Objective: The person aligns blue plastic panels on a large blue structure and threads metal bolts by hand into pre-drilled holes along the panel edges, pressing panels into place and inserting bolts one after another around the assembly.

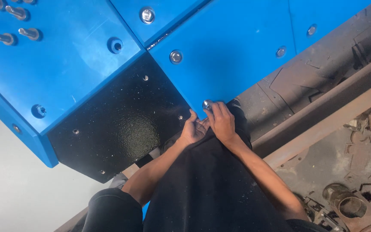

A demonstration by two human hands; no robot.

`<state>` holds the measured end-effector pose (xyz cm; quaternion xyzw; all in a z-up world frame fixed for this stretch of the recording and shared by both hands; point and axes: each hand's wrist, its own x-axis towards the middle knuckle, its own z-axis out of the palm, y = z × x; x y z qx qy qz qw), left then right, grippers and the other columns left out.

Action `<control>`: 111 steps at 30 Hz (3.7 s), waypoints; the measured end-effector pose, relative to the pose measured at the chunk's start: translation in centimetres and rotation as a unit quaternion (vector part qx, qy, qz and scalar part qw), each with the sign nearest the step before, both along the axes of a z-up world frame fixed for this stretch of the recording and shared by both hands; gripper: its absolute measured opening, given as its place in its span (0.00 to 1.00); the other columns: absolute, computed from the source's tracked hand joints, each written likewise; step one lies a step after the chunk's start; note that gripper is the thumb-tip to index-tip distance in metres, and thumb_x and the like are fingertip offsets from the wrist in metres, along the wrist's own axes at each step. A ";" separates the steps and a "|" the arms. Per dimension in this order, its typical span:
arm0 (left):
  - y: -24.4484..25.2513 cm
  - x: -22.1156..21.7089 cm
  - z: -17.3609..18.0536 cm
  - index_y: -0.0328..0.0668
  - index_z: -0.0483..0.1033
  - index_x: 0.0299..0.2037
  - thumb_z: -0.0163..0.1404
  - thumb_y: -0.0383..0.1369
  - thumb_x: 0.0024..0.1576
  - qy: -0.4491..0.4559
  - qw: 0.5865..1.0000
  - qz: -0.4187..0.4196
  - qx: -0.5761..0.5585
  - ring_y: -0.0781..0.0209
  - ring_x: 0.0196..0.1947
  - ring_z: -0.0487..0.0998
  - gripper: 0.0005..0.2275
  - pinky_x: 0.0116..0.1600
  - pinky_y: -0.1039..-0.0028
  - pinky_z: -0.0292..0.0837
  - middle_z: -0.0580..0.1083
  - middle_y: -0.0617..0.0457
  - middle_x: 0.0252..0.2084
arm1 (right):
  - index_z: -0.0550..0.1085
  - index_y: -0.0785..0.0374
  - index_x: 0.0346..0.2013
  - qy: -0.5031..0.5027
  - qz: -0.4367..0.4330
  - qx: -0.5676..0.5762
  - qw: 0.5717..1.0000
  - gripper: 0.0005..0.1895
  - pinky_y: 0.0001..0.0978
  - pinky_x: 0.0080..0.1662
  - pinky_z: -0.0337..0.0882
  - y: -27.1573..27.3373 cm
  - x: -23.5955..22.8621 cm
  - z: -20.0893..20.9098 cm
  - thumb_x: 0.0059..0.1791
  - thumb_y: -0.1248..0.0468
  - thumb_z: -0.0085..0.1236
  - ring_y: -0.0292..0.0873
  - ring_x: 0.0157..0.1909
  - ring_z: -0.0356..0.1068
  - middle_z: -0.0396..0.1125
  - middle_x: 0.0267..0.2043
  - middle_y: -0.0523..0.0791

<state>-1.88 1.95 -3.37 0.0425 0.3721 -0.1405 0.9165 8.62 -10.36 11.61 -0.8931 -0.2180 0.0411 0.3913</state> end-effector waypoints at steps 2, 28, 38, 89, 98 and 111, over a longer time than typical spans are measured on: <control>0.2 0.9 1.5 0.38 0.74 0.50 0.43 0.56 0.66 0.034 0.999 -0.012 0.002 0.54 0.55 0.76 0.25 0.69 0.59 0.66 0.77 0.49 0.49 | 0.74 0.68 0.48 0.000 -0.004 0.003 1.000 0.12 0.45 0.41 0.73 0.2 0.1 -0.2 0.52 0.64 0.60 0.56 0.44 0.73 0.69 0.42 0.52; 1.3 0.7 1.8 0.39 0.75 0.53 0.42 0.61 0.57 0.090 0.991 -0.092 -0.046 0.52 0.59 0.72 0.31 0.67 0.63 0.63 0.75 0.45 0.56 | 0.75 0.62 0.44 -0.006 -0.023 -0.151 0.988 0.15 0.39 0.32 0.73 1.9 -0.2 -0.6 0.50 0.56 0.64 0.50 0.39 0.74 0.67 0.39 0.48; 1.5 1.7 2.9 0.37 0.74 0.53 0.46 0.59 0.58 0.042 0.995 -0.078 -0.050 0.55 0.64 0.70 0.30 0.72 0.63 0.60 0.74 0.50 0.58 | 0.75 0.61 0.49 0.003 -0.053 -0.052 0.997 0.14 0.40 0.37 0.76 0.5 0.0 -0.2 0.51 0.61 0.63 0.50 0.42 0.75 0.68 0.47 0.47; 3.0 0.8 0.1 0.37 0.69 0.54 0.42 0.62 0.62 0.039 0.986 -0.120 -0.110 0.50 0.60 0.72 0.31 0.69 0.59 0.62 0.73 0.47 0.57 | 0.70 0.61 0.37 -0.032 -0.023 -0.284 0.958 0.24 0.34 0.21 0.71 0.7 0.8 0.1 0.49 0.42 0.58 0.45 0.25 0.73 0.68 0.29 0.48; 3.2 0.0 -0.5 0.34 0.69 0.53 0.41 0.61 0.63 0.019 0.986 -0.120 -0.110 0.49 0.62 0.71 0.31 0.70 0.58 0.60 0.74 0.46 0.57 | 0.68 0.57 0.38 -0.001 0.032 -0.335 0.942 0.18 0.35 0.27 0.72 0.8 -0.4 -6.0 0.58 0.46 0.54 0.43 0.30 0.73 0.66 0.32 0.44; 2.8 1.2 1.2 0.32 0.68 0.58 0.42 0.61 0.61 0.053 0.986 -0.121 -0.098 0.49 0.62 0.70 0.34 0.71 0.58 0.60 0.73 0.46 0.56 | 0.69 0.58 0.34 0.031 0.052 -0.327 0.943 0.20 0.35 0.25 0.70 0.3 1.2 -3.4 0.57 0.46 0.52 0.44 0.25 0.72 0.68 0.25 0.46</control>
